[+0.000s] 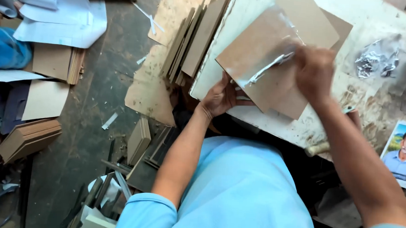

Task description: The person is applying glue to a board and attaching a printed photo to create a framed picture.

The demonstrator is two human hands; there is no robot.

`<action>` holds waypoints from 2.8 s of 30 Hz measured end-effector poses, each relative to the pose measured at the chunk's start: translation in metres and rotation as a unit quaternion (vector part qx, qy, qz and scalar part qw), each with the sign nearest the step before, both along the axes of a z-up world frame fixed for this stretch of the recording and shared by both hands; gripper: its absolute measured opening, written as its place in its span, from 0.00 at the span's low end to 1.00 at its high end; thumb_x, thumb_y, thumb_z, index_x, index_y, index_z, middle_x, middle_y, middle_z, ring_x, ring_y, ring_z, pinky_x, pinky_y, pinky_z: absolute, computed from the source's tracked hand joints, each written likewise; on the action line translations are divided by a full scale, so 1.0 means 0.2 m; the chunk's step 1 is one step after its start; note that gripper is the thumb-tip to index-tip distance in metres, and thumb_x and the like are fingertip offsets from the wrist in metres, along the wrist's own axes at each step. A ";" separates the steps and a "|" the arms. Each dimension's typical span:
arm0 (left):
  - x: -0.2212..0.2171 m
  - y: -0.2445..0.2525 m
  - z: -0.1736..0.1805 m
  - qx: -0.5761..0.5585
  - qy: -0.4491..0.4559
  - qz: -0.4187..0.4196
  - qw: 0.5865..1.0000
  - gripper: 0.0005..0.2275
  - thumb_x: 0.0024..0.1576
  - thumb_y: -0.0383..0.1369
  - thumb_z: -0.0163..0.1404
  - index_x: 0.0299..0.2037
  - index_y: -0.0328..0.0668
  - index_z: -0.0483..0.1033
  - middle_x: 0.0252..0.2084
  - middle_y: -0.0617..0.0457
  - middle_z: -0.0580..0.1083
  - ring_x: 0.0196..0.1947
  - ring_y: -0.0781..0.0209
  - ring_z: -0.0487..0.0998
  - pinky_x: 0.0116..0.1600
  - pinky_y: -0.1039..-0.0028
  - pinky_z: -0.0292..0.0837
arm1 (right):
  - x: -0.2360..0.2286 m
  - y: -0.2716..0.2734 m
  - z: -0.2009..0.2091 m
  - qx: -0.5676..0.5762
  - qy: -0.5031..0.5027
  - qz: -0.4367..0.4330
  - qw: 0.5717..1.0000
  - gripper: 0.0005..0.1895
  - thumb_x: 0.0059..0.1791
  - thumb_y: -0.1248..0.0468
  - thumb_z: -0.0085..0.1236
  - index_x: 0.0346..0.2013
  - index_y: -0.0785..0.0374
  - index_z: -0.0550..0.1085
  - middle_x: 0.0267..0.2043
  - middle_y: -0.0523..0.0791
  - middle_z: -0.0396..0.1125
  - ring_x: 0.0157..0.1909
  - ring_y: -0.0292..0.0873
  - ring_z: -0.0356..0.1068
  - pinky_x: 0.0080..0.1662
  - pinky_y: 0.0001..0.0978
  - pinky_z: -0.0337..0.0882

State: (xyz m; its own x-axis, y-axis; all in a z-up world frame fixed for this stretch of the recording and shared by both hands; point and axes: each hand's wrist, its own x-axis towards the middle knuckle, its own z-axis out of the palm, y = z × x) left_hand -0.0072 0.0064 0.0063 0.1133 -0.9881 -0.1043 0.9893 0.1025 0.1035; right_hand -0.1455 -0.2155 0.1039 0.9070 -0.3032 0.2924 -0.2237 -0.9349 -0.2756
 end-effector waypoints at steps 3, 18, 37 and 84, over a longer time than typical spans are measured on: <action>0.06 -0.03 0.05 -0.017 -0.053 -0.011 0.998 0.31 0.70 0.55 0.34 0.76 0.42 0.54 0.69 0.37 0.66 0.67 0.40 0.72 0.68 0.35 0.70 | 0.10 0.08 0.07 0.043 0.020 -0.043 0.998 0.07 0.56 0.73 0.58 0.46 0.60 0.80 0.41 0.49 0.74 0.41 0.49 0.72 0.48 0.47 0.70; 0.01 0.00 -0.06 0.046 -0.052 -0.033 0.997 0.32 0.67 0.56 0.34 0.75 0.43 0.54 0.69 0.41 0.68 0.66 0.40 0.71 0.66 0.37 0.72 | 0.00 0.42 0.32 0.094 -0.035 0.105 0.989 0.16 0.46 0.74 0.53 0.47 0.61 0.76 0.46 0.50 0.74 0.47 0.57 0.70 0.52 0.52 0.70; 0.07 -0.03 0.11 0.038 -0.074 -0.041 0.996 0.37 0.62 0.57 0.46 0.75 0.42 0.52 0.67 0.41 0.69 0.67 0.40 0.71 0.60 0.38 0.76 | -0.14 0.11 0.16 0.038 0.040 -0.116 0.992 0.09 0.58 0.71 0.54 0.50 0.61 0.79 0.35 0.49 0.72 0.37 0.51 0.72 0.59 0.49 0.63; 0.02 -0.01 0.02 0.070 -0.071 -0.030 0.995 0.29 0.67 0.54 0.40 0.72 0.43 0.58 0.65 0.41 0.71 0.66 0.42 0.72 0.65 0.42 0.74 | -0.22 0.34 0.33 0.122 0.006 0.020 0.992 0.20 0.51 0.75 0.53 0.56 0.58 0.75 0.54 0.48 0.75 0.55 0.54 0.69 0.64 0.46 0.65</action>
